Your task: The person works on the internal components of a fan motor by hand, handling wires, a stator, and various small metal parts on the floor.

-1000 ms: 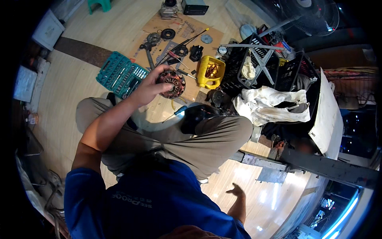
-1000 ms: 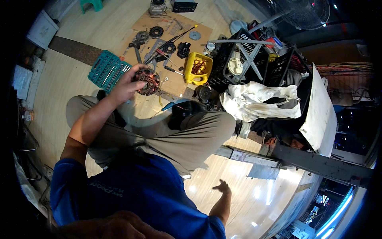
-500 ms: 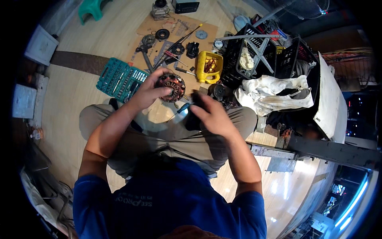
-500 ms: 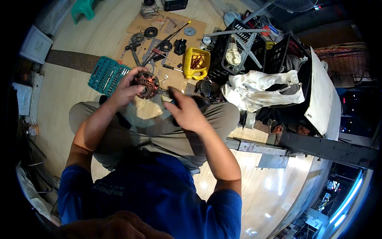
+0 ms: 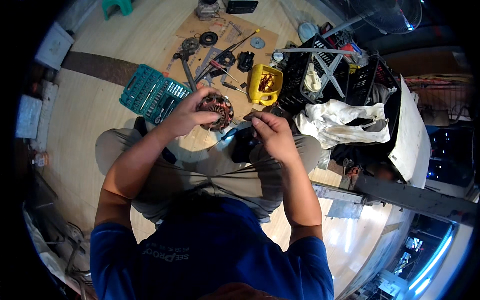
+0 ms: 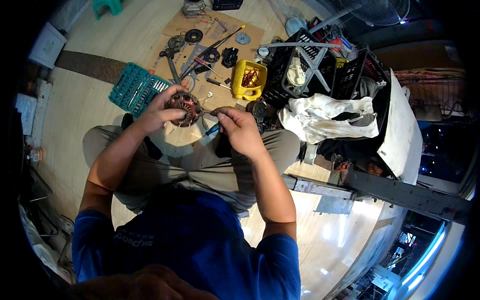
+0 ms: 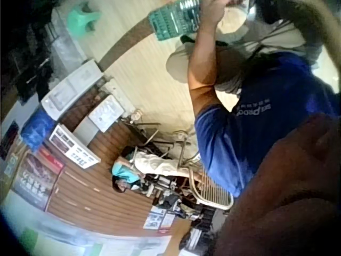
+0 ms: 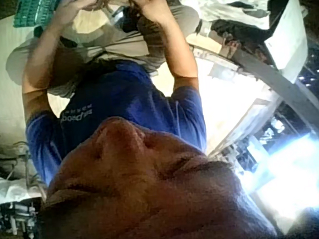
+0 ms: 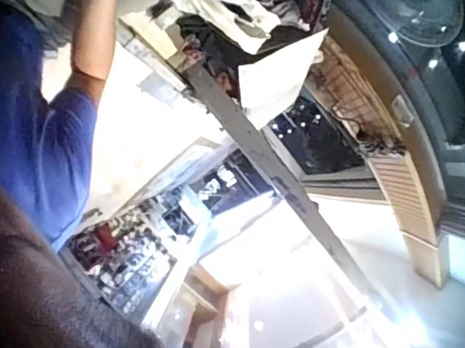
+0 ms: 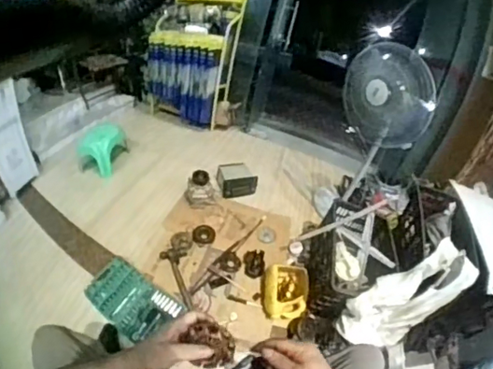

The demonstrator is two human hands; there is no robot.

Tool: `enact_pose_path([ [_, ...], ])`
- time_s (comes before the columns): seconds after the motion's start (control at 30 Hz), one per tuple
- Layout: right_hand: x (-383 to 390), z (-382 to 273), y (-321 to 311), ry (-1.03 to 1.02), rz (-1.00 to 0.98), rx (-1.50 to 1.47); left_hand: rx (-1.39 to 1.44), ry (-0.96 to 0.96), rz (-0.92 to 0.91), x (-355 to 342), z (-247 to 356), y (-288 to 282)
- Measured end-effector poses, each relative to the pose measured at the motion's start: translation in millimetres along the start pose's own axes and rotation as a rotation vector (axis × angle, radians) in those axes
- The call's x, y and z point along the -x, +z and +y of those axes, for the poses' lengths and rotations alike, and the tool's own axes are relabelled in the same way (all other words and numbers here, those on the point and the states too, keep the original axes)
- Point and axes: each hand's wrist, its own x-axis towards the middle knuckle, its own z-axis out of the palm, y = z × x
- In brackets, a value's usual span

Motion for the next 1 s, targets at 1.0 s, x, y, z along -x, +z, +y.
enact_pose_path([
  [1.0, 107, -24, -29, -0.348, 0.067, 0.660, -0.007, 0.094, 0.446, -19, -14, -9],
])
